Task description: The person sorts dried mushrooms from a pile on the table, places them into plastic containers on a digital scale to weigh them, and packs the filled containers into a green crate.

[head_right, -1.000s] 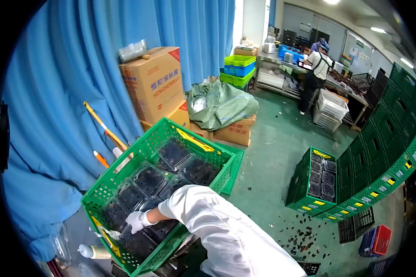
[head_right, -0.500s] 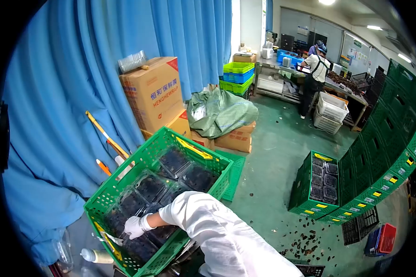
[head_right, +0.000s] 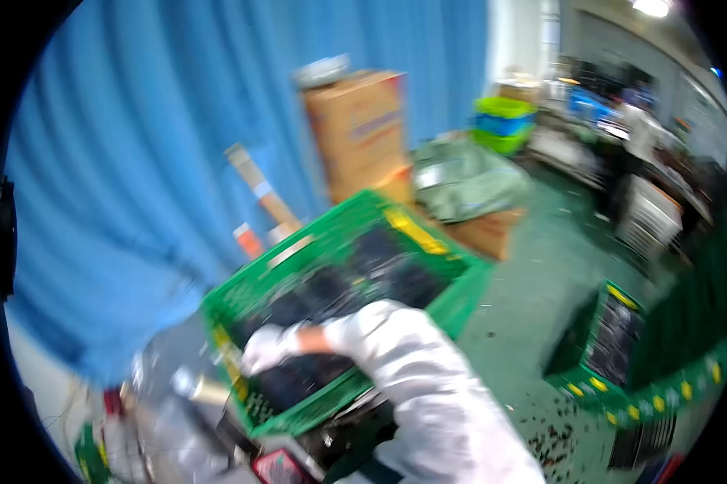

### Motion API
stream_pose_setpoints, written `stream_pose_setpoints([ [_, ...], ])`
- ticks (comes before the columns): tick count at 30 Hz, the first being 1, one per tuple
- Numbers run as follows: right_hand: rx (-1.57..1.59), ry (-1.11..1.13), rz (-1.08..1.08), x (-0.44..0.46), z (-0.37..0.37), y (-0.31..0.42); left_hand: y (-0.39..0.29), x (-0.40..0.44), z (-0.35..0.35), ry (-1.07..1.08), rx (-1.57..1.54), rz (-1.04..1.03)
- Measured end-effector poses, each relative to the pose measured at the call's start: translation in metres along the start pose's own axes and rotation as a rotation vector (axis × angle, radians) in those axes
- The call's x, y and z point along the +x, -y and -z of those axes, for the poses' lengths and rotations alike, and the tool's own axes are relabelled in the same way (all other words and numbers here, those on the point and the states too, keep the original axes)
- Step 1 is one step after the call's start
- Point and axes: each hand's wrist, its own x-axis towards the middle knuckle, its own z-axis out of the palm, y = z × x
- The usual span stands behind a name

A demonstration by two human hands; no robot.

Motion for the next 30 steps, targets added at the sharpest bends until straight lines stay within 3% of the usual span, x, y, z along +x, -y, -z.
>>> stream_pose_setpoints([
  [3, -0.035, 0.027, 0.018, 0.035, 0.032, 0.023, 0.023, -0.048, 0.04, -0.162, 0.046, 0.067],
  [7, 0.204, -0.042, 0.154, 0.113, 0.01, 0.064, 0.04, -0.111, 0.059, -0.272, 0.38, 0.11],
  [9, 0.294, 0.014, 0.205, 0.147, -0.011, 0.11, 0.056, -0.123, 0.055, -0.614, -0.598, 0.592],
  [10, 0.356, -0.048, 0.339, 0.17, -0.044, 0.122, 0.07, -0.139, 0.063, -0.569, -0.036, 0.359],
  [13, 0.073, 0.046, 0.462, 0.205, -0.109, 0.175, 0.08, -0.178, 0.056, -0.759, -0.084, 0.395],
  [14, -0.091, 0.121, 0.565, 0.217, -0.134, 0.184, 0.083, -0.19, 0.051, -0.859, -0.337, 0.388],
  [15, -0.039, 0.068, 0.647, 0.223, -0.159, 0.188, 0.085, -0.198, 0.046, -0.928, -0.276, 0.396],
  [16, -0.041, -0.126, 0.812, 0.236, -0.196, 0.184, 0.077, -0.203, 0.041, -0.974, -0.177, 0.401],
  [17, -0.177, 0.226, 0.645, 0.23, -0.182, 0.212, 0.064, -0.206, 0.04, -1.027, -0.073, 0.421],
  [19, -0.268, 0.555, 0.575, 0.247, -0.226, 0.21, 0.04, -0.215, 0.037, -1.091, -0.064, 0.515],
  [23, -0.272, 0.296, 0.583, 0.27, -0.279, 0.178, 0.03, -0.232, 0.029, -1.215, -0.087, 0.572],
  [30, -0.105, 0.17, 0.539, 0.321, -0.29, 0.158, 0.041, -0.243, 0.028, -1.302, -0.077, 0.572],
])
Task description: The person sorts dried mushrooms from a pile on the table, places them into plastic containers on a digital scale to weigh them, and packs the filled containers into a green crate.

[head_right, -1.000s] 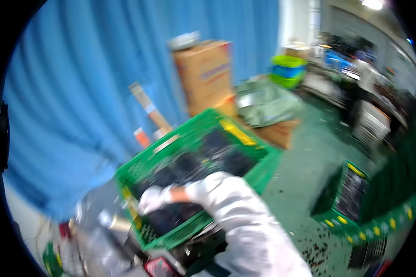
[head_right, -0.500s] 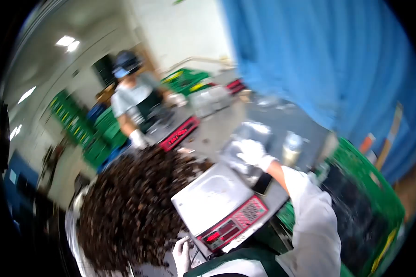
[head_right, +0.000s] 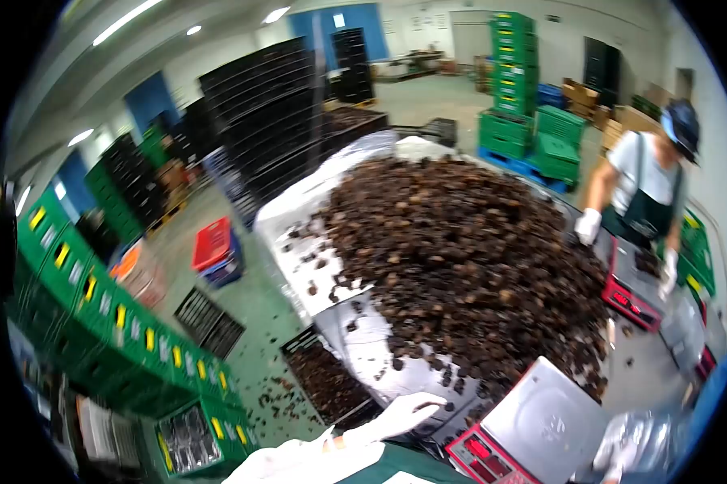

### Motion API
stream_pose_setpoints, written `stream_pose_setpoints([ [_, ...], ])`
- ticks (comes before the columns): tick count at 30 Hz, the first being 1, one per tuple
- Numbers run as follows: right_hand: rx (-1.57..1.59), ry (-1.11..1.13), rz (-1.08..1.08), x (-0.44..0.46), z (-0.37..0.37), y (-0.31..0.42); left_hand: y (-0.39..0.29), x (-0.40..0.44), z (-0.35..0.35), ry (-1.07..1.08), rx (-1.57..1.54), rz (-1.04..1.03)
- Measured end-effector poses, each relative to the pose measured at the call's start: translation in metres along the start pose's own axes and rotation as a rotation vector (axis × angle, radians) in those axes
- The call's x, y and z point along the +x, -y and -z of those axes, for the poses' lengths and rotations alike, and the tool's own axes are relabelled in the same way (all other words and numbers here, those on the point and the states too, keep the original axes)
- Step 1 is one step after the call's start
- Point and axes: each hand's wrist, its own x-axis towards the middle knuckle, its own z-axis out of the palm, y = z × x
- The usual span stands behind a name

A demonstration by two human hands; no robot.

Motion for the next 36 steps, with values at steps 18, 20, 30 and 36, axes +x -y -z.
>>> stream_pose_setpoints([
  [18, 0.112, 0.383, 0.66, -0.112, 0.123, 0.215, 0.02, 0.008, 0.03, -0.029, 0.015, -0.065],
  [20, 0.027, 0.468, 0.725, -0.134, 0.106, 0.216, 0.027, 0.009, 0.038, -0.007, 0.058, -0.077],
  [30, 0.076, 0.292, 0.636, -0.165, 0.153, 0.3, 0.088, 0.005, 0.123, -0.073, 0.127, 0.073],
  [36, 0.239, 0.361, 0.762, -0.175, 0.108, 0.393, 0.155, 0.037, 0.169, -0.233, 0.071, 0.168],
])
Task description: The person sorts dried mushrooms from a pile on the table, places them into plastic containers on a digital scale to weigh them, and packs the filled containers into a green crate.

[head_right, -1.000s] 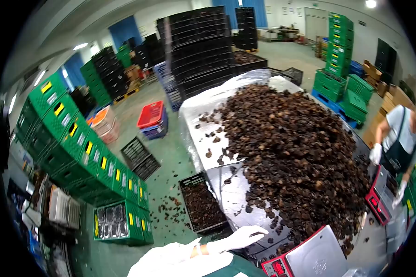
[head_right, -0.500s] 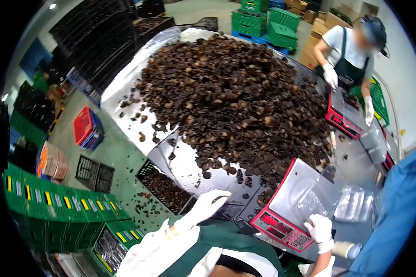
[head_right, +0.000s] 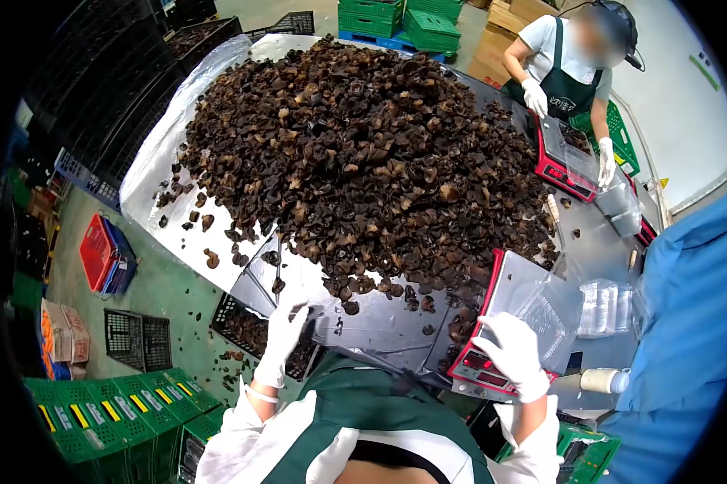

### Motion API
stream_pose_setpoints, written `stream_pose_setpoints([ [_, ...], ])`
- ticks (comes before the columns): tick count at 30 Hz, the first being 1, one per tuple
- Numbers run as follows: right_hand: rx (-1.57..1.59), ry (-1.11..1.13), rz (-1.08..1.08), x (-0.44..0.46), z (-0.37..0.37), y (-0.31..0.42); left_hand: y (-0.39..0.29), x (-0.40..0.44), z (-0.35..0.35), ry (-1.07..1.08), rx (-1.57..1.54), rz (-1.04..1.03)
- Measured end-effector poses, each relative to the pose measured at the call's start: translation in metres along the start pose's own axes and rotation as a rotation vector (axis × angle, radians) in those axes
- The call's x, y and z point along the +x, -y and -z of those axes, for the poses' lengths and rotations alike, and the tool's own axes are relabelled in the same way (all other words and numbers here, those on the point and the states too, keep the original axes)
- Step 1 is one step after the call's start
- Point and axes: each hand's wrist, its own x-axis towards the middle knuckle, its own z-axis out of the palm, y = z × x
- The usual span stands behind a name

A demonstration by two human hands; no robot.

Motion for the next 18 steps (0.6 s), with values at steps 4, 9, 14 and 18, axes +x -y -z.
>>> stream_pose_setpoints([
  [4, 0.053, 0.02, 0.155, 0.059, -0.05, 0.03, 0.013, 0.03, 0.006, -0.041, 0.036, -0.092],
  [9, 0.159, 0.087, 0.153, 0.114, -0.089, 0.058, 0.02, 0.053, -0.017, 0.044, 0.192, -0.338],
  [14, 0.349, -0.045, 0.148, 0.16, -0.121, 0.059, 0.008, 0.059, -0.037, 0.113, 0.421, -0.562],
  [18, 0.174, -0.012, 0.171, 0.197, -0.144, 0.066, 0.021, 0.056, -0.048, 0.177, 0.449, -0.563],
])
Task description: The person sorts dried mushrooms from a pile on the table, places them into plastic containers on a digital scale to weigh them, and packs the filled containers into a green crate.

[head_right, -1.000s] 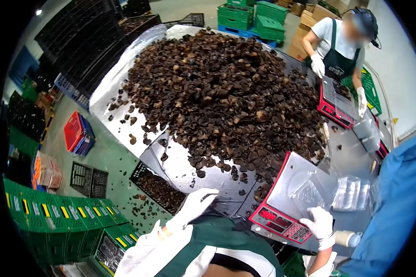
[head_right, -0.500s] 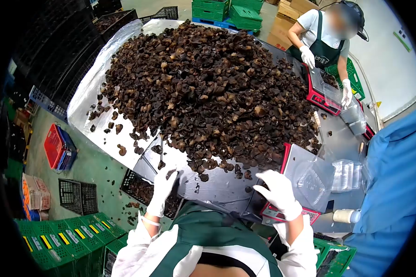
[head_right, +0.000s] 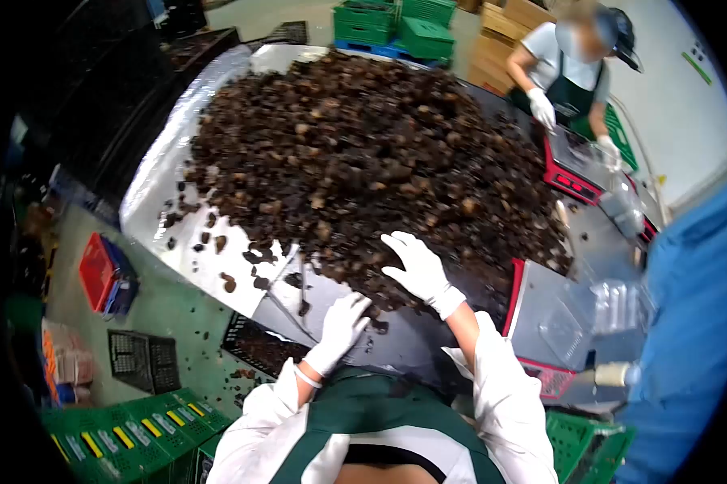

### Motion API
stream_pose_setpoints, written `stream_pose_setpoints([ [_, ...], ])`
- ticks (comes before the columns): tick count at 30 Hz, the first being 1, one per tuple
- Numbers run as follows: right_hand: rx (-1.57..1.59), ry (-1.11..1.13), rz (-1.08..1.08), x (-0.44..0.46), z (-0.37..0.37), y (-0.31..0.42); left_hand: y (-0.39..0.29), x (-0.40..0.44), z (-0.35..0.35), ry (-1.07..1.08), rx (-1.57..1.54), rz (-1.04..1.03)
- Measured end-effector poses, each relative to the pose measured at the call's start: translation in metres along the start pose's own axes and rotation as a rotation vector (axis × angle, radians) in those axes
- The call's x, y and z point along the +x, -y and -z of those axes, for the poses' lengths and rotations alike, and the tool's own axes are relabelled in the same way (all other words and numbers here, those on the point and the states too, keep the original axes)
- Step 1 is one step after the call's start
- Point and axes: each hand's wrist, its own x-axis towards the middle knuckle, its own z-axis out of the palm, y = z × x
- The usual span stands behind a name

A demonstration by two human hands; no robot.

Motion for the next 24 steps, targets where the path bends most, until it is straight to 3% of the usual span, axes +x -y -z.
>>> stream_pose_setpoints([
  [6, -0.152, 0.066, 0.196, 0.054, -0.011, 0.022, 0.009, -0.005, 0.004, -0.121, -0.184, 0.02],
  [8, -0.145, 0.044, 0.269, 0.065, -0.029, 0.008, 0.01, -0.006, -0.011, -0.107, -0.107, 0.084],
  [11, -0.213, 0.092, 0.205, 0.07, -0.049, -0.001, 0.008, -0.002, -0.014, -0.014, -0.112, 0.126],
  [19, -0.382, 0.209, 0.194, 0.073, -0.067, -0.014, 0.013, -0.002, -0.022, -0.128, -0.141, 0.047],
  [24, -0.316, 0.232, 0.176, 0.083, -0.078, -0.037, 0.015, 0.001, -0.03, -0.145, -0.114, 0.049],
])
